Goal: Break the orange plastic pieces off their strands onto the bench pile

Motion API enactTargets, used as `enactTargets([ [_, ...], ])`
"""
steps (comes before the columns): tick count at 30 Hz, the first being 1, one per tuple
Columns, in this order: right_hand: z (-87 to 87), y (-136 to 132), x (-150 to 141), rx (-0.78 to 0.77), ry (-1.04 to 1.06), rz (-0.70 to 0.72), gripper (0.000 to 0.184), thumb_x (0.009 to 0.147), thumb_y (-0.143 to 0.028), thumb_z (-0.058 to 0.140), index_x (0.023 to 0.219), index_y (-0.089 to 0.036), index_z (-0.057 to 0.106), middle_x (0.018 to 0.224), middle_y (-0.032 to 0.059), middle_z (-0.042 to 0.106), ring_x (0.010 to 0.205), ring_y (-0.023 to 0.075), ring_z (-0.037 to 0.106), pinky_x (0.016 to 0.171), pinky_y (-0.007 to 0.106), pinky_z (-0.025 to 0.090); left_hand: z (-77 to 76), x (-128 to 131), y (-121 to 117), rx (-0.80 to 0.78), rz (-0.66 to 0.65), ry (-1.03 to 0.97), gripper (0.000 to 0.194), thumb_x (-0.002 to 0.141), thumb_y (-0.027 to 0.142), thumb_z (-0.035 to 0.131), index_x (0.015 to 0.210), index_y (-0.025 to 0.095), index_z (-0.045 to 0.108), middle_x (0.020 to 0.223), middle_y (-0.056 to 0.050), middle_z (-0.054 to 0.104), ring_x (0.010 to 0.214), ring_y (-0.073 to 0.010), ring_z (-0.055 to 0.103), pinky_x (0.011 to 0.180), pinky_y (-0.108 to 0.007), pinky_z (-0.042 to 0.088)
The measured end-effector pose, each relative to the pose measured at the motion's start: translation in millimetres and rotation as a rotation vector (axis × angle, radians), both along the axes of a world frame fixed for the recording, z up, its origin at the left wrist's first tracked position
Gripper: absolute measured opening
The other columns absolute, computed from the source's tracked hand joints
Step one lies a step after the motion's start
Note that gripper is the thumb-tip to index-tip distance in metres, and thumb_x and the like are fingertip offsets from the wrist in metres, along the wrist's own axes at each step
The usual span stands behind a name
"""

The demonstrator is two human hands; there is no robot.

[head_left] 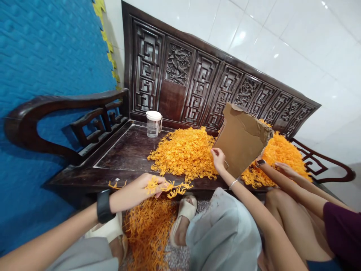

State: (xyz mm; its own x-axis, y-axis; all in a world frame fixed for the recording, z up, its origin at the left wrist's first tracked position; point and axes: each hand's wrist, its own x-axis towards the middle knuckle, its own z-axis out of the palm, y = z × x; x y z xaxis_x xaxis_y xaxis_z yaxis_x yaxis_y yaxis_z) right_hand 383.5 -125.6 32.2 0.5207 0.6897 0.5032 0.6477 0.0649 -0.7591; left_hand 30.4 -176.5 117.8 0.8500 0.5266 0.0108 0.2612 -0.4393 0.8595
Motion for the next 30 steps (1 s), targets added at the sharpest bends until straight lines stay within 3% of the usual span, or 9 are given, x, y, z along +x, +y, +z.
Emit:
enactTargets([
  [5, 3.3, 2, 10, 0.029, -0.018, -0.059, 0.025, 0.07, -0.035, 0.053, 0.074, -0.012, 0.063, 0.082, 0.0083, 0.055, 0.074, 0.016, 0.051, 0.074, 0.03, 0.042, 2.0, 2, -2, 0.006, -0.024, -0.014, 0.039, 0.081, 0.046, 0.037, 0.056, 0.016, 0.042, 0.055, 0.003, 0.04, 0.054, -0.0111, 0.037, 0.054, -0.024, 0.03],
  [12, -6.0, 5, 19, 0.027, 0.011, -0.096, 0.022, 0.066, -0.033, 0.058, 0.068, -0.012, 0.064, 0.086, 0.0089, 0.053, 0.076, 0.0163, 0.051, 0.077, 0.032, 0.041, 0.7, 1, -2, 0.046, 0.102, -0.056, 0.031, 0.075, 0.047, 0.041, 0.066, 0.018, 0.048, 0.063, 0.001, 0.049, 0.064, -0.0147, 0.045, 0.059, -0.025, 0.038],
  [18, -11.0, 9, 22, 0.029, 0.021, -0.09, 0.022, 0.066, -0.034, 0.059, 0.07, -0.013, 0.066, 0.084, 0.009, 0.056, 0.081, 0.0182, 0.051, 0.079, 0.033, 0.04, -0.8, -2, 1, 0.048, 0.121, -0.034, 0.033, 0.074, 0.049, 0.04, 0.069, 0.017, 0.05, 0.069, -0.001, 0.052, 0.068, -0.0161, 0.047, 0.062, -0.026, 0.041],
  [24, -8.6, 15, 16, 0.037, 0.062, -0.11, 0.025, 0.065, -0.034, 0.058, 0.07, -0.011, 0.066, 0.08, 0.0101, 0.061, 0.078, 0.0193, 0.052, 0.075, 0.033, 0.041, -11.5, -6, 4, 0.041, 0.206, -0.012, 0.031, 0.073, 0.047, 0.045, 0.076, 0.017, 0.053, 0.072, -0.001, 0.052, 0.065, -0.0143, 0.044, 0.059, -0.024, 0.04],
  [30, 0.3, 13, 2, 0.081, 0.137, -0.163, 0.028, 0.065, -0.033, 0.057, 0.078, -0.009, 0.064, 0.084, 0.0117, 0.06, 0.078, 0.0194, 0.051, 0.073, 0.033, 0.041, -10.3, -7, 4, -0.045, 0.182, -0.013, 0.034, 0.077, 0.05, 0.045, 0.068, 0.016, 0.047, 0.059, 0.004, 0.039, 0.051, -0.0087, 0.032, 0.044, -0.02, 0.028],
])
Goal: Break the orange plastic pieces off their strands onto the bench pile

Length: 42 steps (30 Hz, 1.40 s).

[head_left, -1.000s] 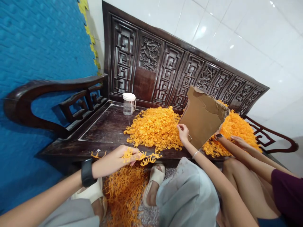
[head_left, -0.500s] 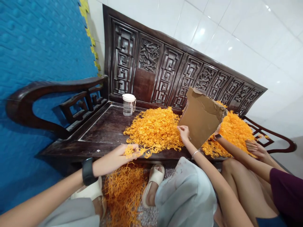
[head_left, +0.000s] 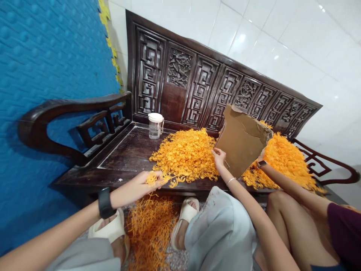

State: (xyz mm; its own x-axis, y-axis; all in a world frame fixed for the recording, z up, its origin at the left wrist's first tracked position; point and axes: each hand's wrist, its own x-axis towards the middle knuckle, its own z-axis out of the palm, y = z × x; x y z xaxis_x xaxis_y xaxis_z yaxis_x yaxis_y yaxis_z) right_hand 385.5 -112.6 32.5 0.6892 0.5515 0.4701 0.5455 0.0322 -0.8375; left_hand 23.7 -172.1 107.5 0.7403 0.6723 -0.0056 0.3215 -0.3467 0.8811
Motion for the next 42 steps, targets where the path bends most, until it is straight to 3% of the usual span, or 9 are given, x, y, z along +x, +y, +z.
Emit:
enactTargets([
  [5, 25.9, -9, -16, 0.112, 0.051, -0.055, 0.027, 0.068, -0.031, 0.054, 0.082, -0.009, 0.06, 0.098, 0.0157, 0.055, 0.083, 0.0192, 0.051, 0.077, 0.033, 0.041, -0.4, 0, -1, -0.103, -0.001, -0.037, 0.037, 0.077, 0.052, 0.046, 0.066, 0.017, 0.041, 0.053, 0.008, 0.032, 0.046, -0.0069, 0.029, 0.042, -0.019, 0.024],
  [10, 79.0, -45, -49, 0.267, 0.011, 0.072, 0.022, 0.074, -0.03, 0.05, 0.086, -0.013, 0.056, 0.09, 0.0068, 0.058, 0.086, 0.0153, 0.054, 0.079, 0.029, 0.042, -6.6, 3, 4, -0.171, 0.007, -0.002, 0.043, 0.076, 0.059, 0.041, 0.065, 0.018, 0.042, 0.046, 0.009, 0.031, 0.039, -0.006, 0.025, 0.038, -0.019, 0.021],
  [13, 111.2, -82, -84, 0.346, -0.091, 0.397, 0.015, 0.077, -0.028, 0.053, 0.086, -0.016, 0.056, 0.083, 0.0029, 0.058, 0.079, 0.0139, 0.055, 0.075, 0.029, 0.043, -5.9, 6, 4, -0.145, -0.013, 0.012, 0.044, 0.076, 0.059, 0.04, 0.063, 0.018, 0.041, 0.046, 0.008, 0.032, 0.04, -0.0066, 0.026, 0.039, -0.02, 0.021],
  [16, 130.6, -110, -121, 0.115, -0.332, 0.911, 0.013, 0.08, -0.026, 0.053, 0.09, -0.019, 0.058, 0.09, 0.0038, 0.057, 0.087, 0.014, 0.054, 0.082, 0.031, 0.043, -2.9, 9, 2, -0.083, -0.102, 0.052, 0.041, 0.079, 0.054, 0.041, 0.059, 0.018, 0.039, 0.049, 0.007, 0.033, 0.045, -0.0076, 0.027, 0.043, -0.021, 0.024],
  [19, 133.3, -115, -146, -0.188, -0.613, 1.372, 0.042, 0.073, -0.031, 0.063, 0.111, -0.017, 0.051, 0.118, 0.009, 0.046, 0.112, 0.0175, 0.042, 0.096, 0.033, 0.035, -1.0, 10, 0, -0.001, -0.152, 0.07, 0.037, 0.08, 0.048, 0.043, 0.06, 0.017, 0.041, 0.055, 0.006, 0.033, 0.052, -0.0087, 0.03, 0.049, -0.021, 0.027],
  [22, 125.6, -106, -157, -0.357, -0.722, 1.572, 0.048, 0.076, -0.031, 0.059, 0.119, -0.016, 0.044, 0.115, 0.0089, 0.05, 0.106, 0.0142, 0.047, 0.092, 0.029, 0.038, -0.7, 8, 0, 0.016, -0.17, 0.064, 0.033, 0.079, 0.045, 0.044, 0.065, 0.016, 0.046, 0.057, 0.006, 0.034, 0.055, -0.0093, 0.031, 0.051, -0.021, 0.028],
  [26, 117.7, -97, -161, -0.377, -0.76, 1.589, 0.022, 0.081, -0.03, 0.053, 0.097, -0.014, 0.054, 0.093, 0.0039, 0.059, 0.087, 0.0108, 0.053, 0.081, 0.023, 0.041, -0.7, 3, 0, 0.005, -0.155, 0.057, 0.037, 0.08, 0.048, 0.041, 0.063, 0.016, 0.045, 0.052, 0.006, 0.035, 0.049, -0.0085, 0.031, 0.046, -0.021, 0.027],
  [35, 103.6, -90, -180, -0.305, -0.977, 1.501, 0.02, 0.082, -0.034, 0.051, 0.085, -0.015, 0.053, 0.077, 0.0019, 0.054, 0.071, 0.0113, 0.048, 0.07, 0.023, 0.04, -10.4, -6, 4, 0.009, -0.109, 0.029, 0.035, 0.078, 0.047, 0.044, 0.063, 0.016, 0.044, 0.053, 0.006, 0.036, 0.051, -0.0085, 0.031, 0.048, -0.021, 0.029],
  [42, 110.4, -97, -169, -0.292, -0.755, 1.535, 0.014, 0.082, -0.029, 0.052, 0.084, -0.015, 0.052, 0.078, 0.001, 0.055, 0.071, 0.0092, 0.05, 0.068, 0.021, 0.041, 5.4, -9, -5, 0.133, -0.128, 0.074, 0.036, 0.08, 0.042, 0.044, 0.055, 0.016, 0.038, 0.052, 0.006, 0.03, 0.051, -0.008, 0.029, 0.048, -0.021, 0.024],
])
